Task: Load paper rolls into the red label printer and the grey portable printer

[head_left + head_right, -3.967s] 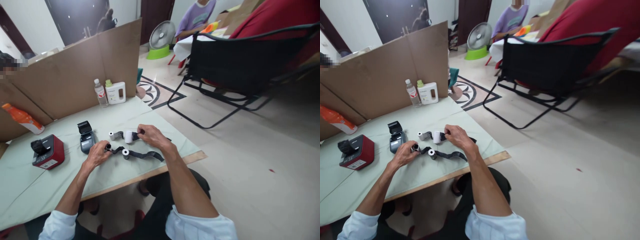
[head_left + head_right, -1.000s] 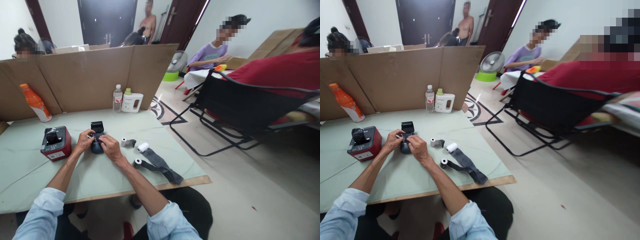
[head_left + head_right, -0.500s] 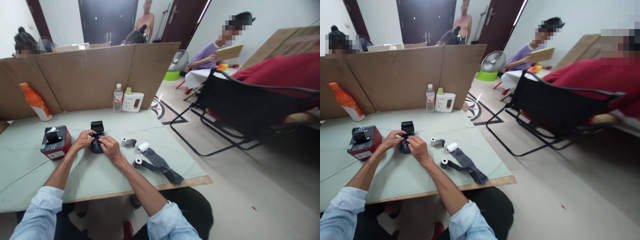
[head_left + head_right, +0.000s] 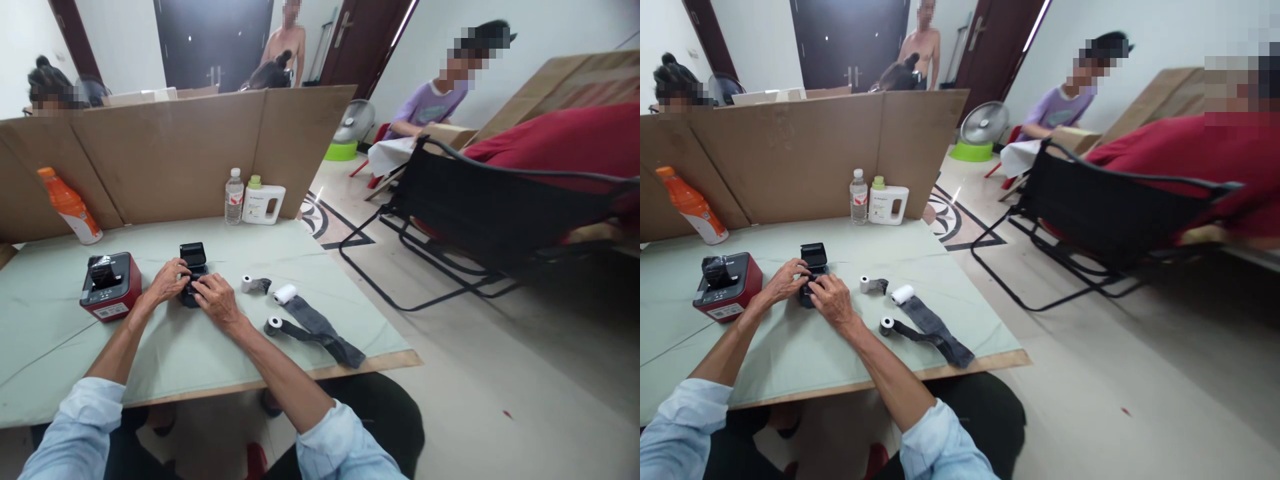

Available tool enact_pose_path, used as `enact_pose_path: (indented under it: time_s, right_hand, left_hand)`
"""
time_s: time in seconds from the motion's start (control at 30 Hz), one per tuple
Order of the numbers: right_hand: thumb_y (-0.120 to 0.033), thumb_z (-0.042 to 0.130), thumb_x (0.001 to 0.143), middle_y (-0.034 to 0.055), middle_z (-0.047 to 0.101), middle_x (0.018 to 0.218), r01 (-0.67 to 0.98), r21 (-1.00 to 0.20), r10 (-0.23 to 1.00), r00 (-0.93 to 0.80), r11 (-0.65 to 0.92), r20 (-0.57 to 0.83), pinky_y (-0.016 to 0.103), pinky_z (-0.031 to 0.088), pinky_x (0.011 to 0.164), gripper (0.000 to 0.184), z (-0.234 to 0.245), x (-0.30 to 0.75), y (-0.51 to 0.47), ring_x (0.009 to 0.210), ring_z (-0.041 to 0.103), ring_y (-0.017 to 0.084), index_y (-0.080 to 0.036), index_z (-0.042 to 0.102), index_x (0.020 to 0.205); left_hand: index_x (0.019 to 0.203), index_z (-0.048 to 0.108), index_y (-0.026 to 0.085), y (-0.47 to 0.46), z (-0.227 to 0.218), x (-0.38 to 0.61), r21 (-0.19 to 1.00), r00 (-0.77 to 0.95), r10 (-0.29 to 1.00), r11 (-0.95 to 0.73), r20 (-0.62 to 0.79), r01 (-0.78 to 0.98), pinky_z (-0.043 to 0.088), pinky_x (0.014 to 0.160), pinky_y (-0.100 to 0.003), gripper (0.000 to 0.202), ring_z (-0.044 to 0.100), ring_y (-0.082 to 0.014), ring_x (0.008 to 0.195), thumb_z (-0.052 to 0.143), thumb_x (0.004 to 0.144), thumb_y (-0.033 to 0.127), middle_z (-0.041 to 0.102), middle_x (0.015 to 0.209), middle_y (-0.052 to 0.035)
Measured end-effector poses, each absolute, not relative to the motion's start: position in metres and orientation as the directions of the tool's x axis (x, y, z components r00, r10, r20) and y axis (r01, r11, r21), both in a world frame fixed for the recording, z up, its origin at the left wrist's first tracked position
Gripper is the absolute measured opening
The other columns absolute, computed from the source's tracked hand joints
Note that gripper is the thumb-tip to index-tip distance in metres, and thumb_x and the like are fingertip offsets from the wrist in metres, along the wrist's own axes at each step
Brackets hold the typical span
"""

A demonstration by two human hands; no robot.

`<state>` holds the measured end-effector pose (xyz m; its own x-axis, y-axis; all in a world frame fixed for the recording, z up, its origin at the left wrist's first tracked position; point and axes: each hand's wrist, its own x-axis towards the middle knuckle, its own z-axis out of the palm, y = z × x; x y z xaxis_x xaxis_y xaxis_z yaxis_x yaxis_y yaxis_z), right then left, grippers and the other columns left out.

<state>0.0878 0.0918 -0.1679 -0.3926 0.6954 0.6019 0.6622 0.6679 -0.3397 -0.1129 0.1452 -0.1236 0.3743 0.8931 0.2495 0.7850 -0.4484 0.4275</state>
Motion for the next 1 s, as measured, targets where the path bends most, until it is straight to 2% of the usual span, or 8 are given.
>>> enact_pose_path:
  time_s: [0.17,0.3,0.4,0.53,0.67,0.77,0.9,1.0]
  right_hand:
    - [-0.026,0.072,0.094,0.0113,0.071,0.115,0.701,-0.3,0.703,-0.396,0.647,0.59,0.043,0.045,0.088,0.013,-0.166,0.084,0.094,0.105,0.056,0.029,-0.023,0.077,0.106]
    - [-0.033,0.072,0.097,0.0104,0.07,0.109,0.704,-0.284,0.697,-0.406,0.651,0.592,0.04,0.041,0.085,0.012,-0.167,0.078,0.094,0.102,0.055,0.027,-0.022,0.076,0.095]
    - [-0.034,0.066,0.101,0.009,0.07,0.104,0.721,-0.23,0.674,-0.415,0.653,0.611,0.038,0.038,0.082,0.017,-0.169,0.074,0.09,0.098,0.055,0.024,-0.022,0.076,0.094]
    - [-0.032,0.065,0.103,0.0081,0.07,0.101,0.733,-0.191,0.658,-0.423,0.653,0.623,0.037,0.037,0.079,0.016,-0.171,0.072,0.087,0.095,0.055,0.023,-0.022,0.076,0.097]
    - [-0.031,0.065,0.103,0.0084,0.069,0.101,0.729,-0.191,0.654,-0.426,0.657,0.624,0.036,0.037,0.077,0.015,-0.172,0.072,0.086,0.094,0.055,0.023,-0.022,0.076,0.098]
    - [-0.029,0.065,0.102,0.0086,0.07,0.102,0.728,-0.197,0.656,-0.423,0.657,0.624,0.037,0.038,0.078,0.014,-0.172,0.073,0.087,0.094,0.055,0.023,-0.021,0.076,0.1]
    - [-0.025,0.065,0.101,0.009,0.069,0.104,0.714,-0.207,0.652,-0.428,0.668,0.626,0.037,0.039,0.078,0.012,-0.173,0.075,0.086,0.096,0.055,0.024,-0.021,0.076,0.103]
    - [-0.024,0.065,0.101,0.0089,0.069,0.103,0.711,-0.201,0.64,-0.425,0.673,0.64,0.038,0.04,0.079,0.012,-0.174,0.075,0.085,0.096,0.054,0.024,-0.021,0.076,0.103]
  left_hand:
    - [0.117,0.073,0.02,0.156,-0.129,-0.118,0.55,0.117,0.937,-0.291,0.329,0.783,0.057,0.091,-0.039,0.041,0.066,-0.0215,0.093,0.069,0.077,0.021,0.064,0.117,-0.0095]
    - [0.129,0.066,0.016,0.172,-0.136,-0.118,0.78,-0.092,0.975,-0.104,0.202,0.617,0.055,0.096,-0.044,0.061,0.067,-0.0261,0.102,0.075,0.069,0.022,0.065,0.13,-0.0147]
    - [0.135,0.062,0.013,0.186,-0.139,-0.114,0.884,-0.139,0.985,-0.028,0.105,0.466,0.055,0.098,-0.046,0.071,0.068,-0.0303,0.111,0.075,0.066,0.021,0.067,0.131,-0.0178]
    - [0.143,0.057,0.014,0.196,-0.138,-0.109,0.93,-0.12,0.988,-0.043,0.093,0.366,0.058,0.094,-0.045,0.075,0.068,-0.0302,0.116,0.074,0.069,0.021,0.067,0.135,-0.0196]
    - [0.141,0.06,0.013,0.194,-0.135,-0.109,0.952,-0.102,0.988,-0.078,0.112,0.296,0.059,0.095,-0.047,0.073,0.069,-0.0307,0.115,0.076,0.071,0.025,0.07,0.13,-0.0178]
    - [0.133,0.067,0.012,0.188,-0.134,-0.111,0.941,-0.046,0.981,-0.169,0.191,0.294,0.057,0.1,-0.049,0.066,0.07,-0.03,0.113,0.076,0.071,0.031,0.074,0.122,-0.0151]
    - [0.121,0.076,0.016,0.174,-0.131,-0.116,0.815,0.103,0.924,-0.373,0.367,0.443,0.057,0.103,-0.046,0.045,0.069,-0.027,0.114,0.068,0.08,0.035,0.075,0.123,-0.012]
    - [0.118,0.078,0.019,0.158,-0.131,-0.121,0.696,0.231,0.884,-0.463,0.406,0.548,0.061,0.095,-0.042,0.039,0.067,-0.0284,0.122,0.062,0.088,0.037,0.071,0.132,-0.0135]
